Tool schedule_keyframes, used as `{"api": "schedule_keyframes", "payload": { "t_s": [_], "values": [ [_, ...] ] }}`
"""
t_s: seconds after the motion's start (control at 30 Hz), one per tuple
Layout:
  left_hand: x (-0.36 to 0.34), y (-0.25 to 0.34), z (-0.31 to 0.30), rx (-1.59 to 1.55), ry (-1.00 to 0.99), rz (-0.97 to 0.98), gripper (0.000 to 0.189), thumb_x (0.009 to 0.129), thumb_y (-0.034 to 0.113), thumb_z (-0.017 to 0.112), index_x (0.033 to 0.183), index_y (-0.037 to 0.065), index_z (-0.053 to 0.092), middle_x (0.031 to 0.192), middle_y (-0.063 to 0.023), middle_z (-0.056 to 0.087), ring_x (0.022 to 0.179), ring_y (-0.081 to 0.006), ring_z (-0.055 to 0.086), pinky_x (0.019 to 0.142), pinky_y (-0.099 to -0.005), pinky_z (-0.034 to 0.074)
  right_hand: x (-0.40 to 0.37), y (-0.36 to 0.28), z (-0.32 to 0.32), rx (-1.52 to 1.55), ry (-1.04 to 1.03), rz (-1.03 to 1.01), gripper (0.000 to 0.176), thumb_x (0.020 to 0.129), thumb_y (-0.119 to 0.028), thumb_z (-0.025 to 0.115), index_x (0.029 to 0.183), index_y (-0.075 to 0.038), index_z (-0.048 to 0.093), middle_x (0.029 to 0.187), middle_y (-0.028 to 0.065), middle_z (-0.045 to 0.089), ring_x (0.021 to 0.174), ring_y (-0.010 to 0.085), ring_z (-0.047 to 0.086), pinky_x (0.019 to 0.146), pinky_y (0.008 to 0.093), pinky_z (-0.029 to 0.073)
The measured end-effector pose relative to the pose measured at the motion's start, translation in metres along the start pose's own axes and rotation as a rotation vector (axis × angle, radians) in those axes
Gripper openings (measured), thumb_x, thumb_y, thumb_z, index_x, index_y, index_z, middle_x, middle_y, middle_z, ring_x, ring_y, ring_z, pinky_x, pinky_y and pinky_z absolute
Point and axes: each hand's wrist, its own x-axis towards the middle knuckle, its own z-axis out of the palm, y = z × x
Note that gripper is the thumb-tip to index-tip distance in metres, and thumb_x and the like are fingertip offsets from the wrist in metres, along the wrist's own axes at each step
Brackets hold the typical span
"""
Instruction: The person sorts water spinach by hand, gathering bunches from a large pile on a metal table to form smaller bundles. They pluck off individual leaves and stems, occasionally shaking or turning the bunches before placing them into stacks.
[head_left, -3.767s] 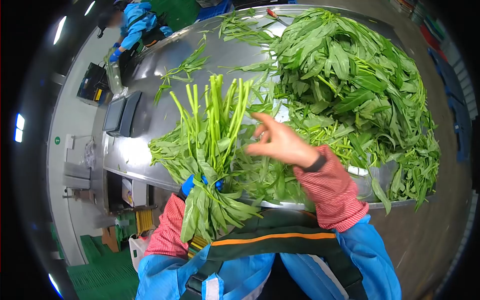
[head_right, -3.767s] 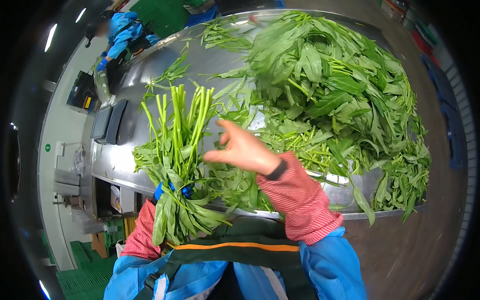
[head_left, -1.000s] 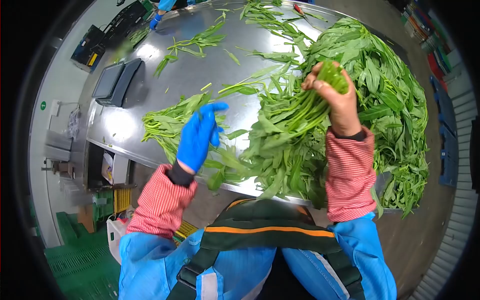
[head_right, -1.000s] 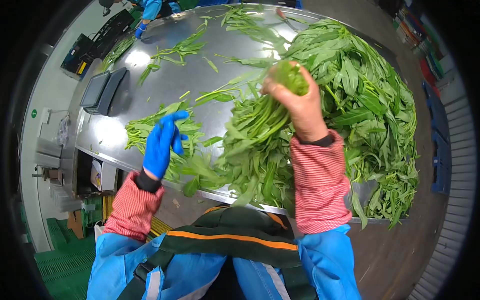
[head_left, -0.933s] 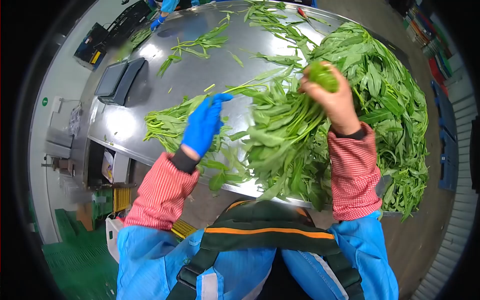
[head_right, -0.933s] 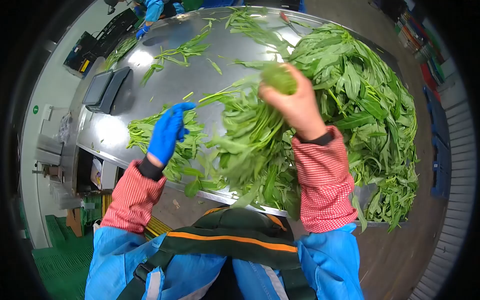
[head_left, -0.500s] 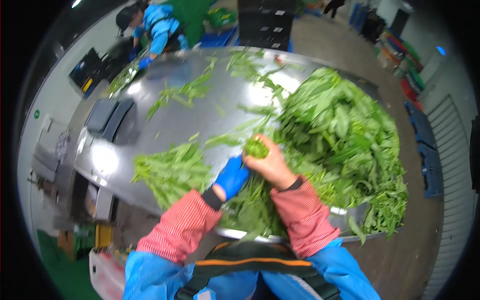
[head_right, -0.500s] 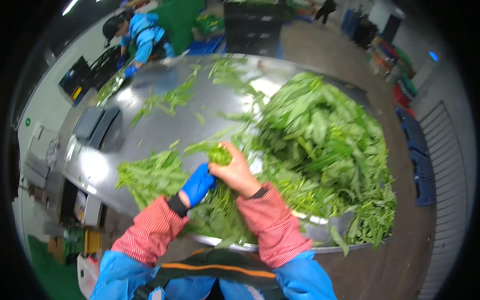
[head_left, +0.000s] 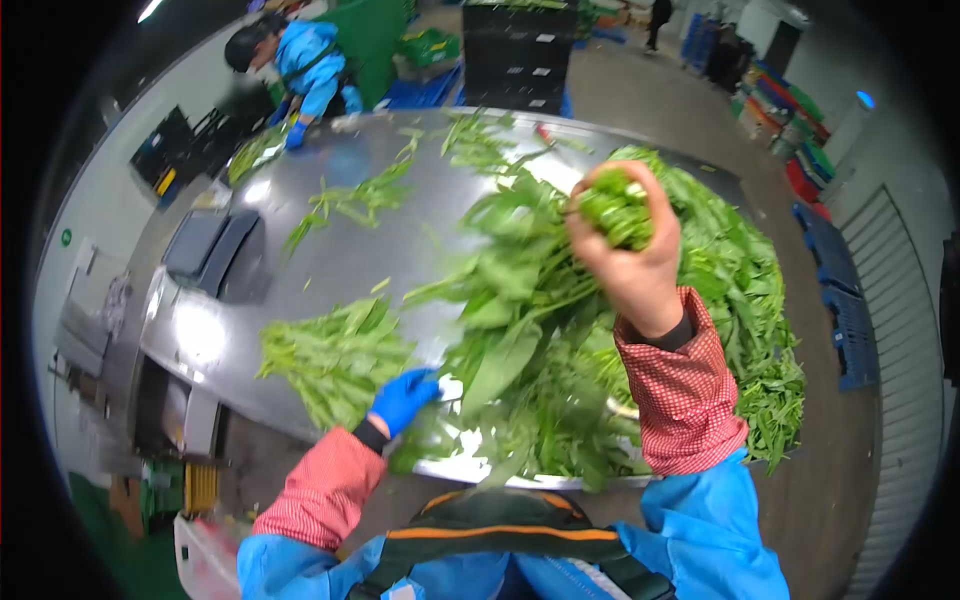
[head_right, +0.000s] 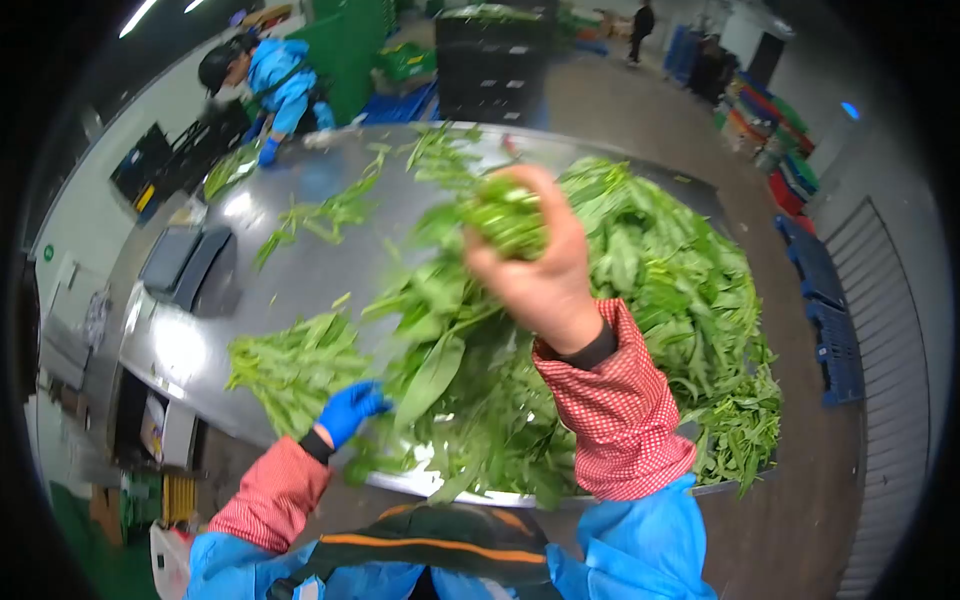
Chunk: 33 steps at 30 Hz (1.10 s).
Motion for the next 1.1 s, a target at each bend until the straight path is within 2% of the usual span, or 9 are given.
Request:
{"api": "schedule_keyframes", "payload": {
  "t_s": [0.1,0.17,0.33,0.43,0.53,0.63,0.8,0.97,1.1],
  "values": [
    [-0.022,0.081,0.0,-0.915,-0.401,-0.367,0.052,0.097,0.04,0.044,0.133,0.003,0.041,0.113,-0.0169,0.06,0.108,-0.0244,0.059,0.09,-0.0363,0.05,-0.043,0.008,0.071,-0.202,-0.371,-0.552,0.032,0.058,-0.005,0.065,0.088,-0.005,0.056,0.077,0.0099,0.055,0.074,0.0272,0.058,0.068,0.0359,0.048],
    [-0.037,0.058,0.007,-0.192,-0.222,0.1,0.054,0.097,0.049,0.038,0.133,0.009,0.042,0.109,-0.0114,0.059,0.108,-0.0234,0.057,0.092,-0.0366,0.047,-0.098,0.003,0.113,-0.24,-0.68,-0.595,0.011,0.069,-0.013,0.056,0.073,-0.009,0.046,0.066,0.003,0.044,0.065,0.0217,0.051,0.066,0.0364,0.045],
    [-0.065,-0.06,0.016,-0.786,-0.132,-0.585,0.059,0.092,0.06,0.038,0.132,0.017,0.045,0.114,-0.0086,0.058,0.107,-0.0195,0.055,0.09,-0.0354,0.046,-0.228,0.008,0.141,-0.206,-1.019,-0.326,0.026,0.072,-0.019,0.061,0.094,-0.008,0.053,0.092,0.0092,0.05,0.093,0.0259,0.053,0.094,0.0432,0.04],
    [-0.079,-0.051,0.03,-0.973,-0.123,-0.628,0.07,0.092,0.062,0.036,0.137,0.008,0.039,0.128,-0.0135,0.052,0.113,-0.027,0.054,0.094,-0.0444,0.045,-0.23,-0.01,0.122,-0.294,-1.046,-0.116,0.057,0.064,-0.03,0.075,0.112,-0.007,0.054,0.103,0.0127,0.051,0.099,0.0307,0.052,0.1,0.0451,0.037],
    [-0.081,-0.029,0.026,-1.371,-0.417,-0.604,0.063,0.093,0.049,0.046,0.136,0.004,0.039,0.127,-0.0184,0.052,0.114,-0.033,0.054,0.097,-0.0496,0.045,-0.222,-0.021,0.096,-0.23,-0.948,0.345,0.064,0.062,-0.033,0.079,0.113,-0.004,0.054,0.105,0.0151,0.053,0.098,0.0316,0.053,0.085,0.0407,0.045],
    [-0.075,-0.037,0.022,-1.039,-0.559,-0.572,0.058,0.088,0.03,0.061,0.136,0.006,0.039,0.129,-0.0159,0.051,0.115,-0.032,0.054,0.097,-0.0525,0.044,-0.251,-0.008,0.081,-0.23,-0.799,1.066,0.042,0.073,-0.035,0.074,0.091,0.001,0.059,0.073,0.0152,0.054,0.068,0.0289,0.054,0.064,0.0369,0.046],
    [-0.076,-0.023,0.037,-0.404,-0.529,-0.293,0.052,0.082,0.004,0.066,0.13,0.004,0.047,0.119,-0.0076,0.059,0.105,-0.0149,0.057,0.092,-0.0306,0.045,-0.322,0.005,0.117,0.083,-0.38,1.27,0.04,0.083,-0.037,0.065,0.085,0.002,0.059,0.071,0.0118,0.058,0.066,0.0195,0.053,0.061,0.0334,0.043],
    [-0.101,-0.025,0.025,-0.932,-0.367,-0.605,0.055,0.086,0.014,0.062,0.136,0.006,0.041,0.129,-0.011,0.053,0.117,-0.0219,0.052,0.1,-0.0384,0.041,-0.318,-0.008,0.092,0.866,0.179,1.736,0.037,0.092,-0.034,0.045,0.105,-0.003,0.059,0.089,0.0082,0.064,0.078,0.0193,0.062,0.073,0.0294,0.049],
    [-0.113,-0.036,0.027,-1.21,-0.416,-0.688,0.056,0.091,0.025,0.055,0.14,0.007,0.034,0.135,-0.0169,0.046,0.123,-0.0295,0.048,0.103,-0.0453,0.04,-0.328,-0.017,0.091,0.957,0.172,1.715,0.05,0.094,-0.045,0.041,0.118,-0.002,0.051,0.099,0.0101,0.064,0.087,0.0208,0.063,0.076,0.0351,0.052]
  ]
}}
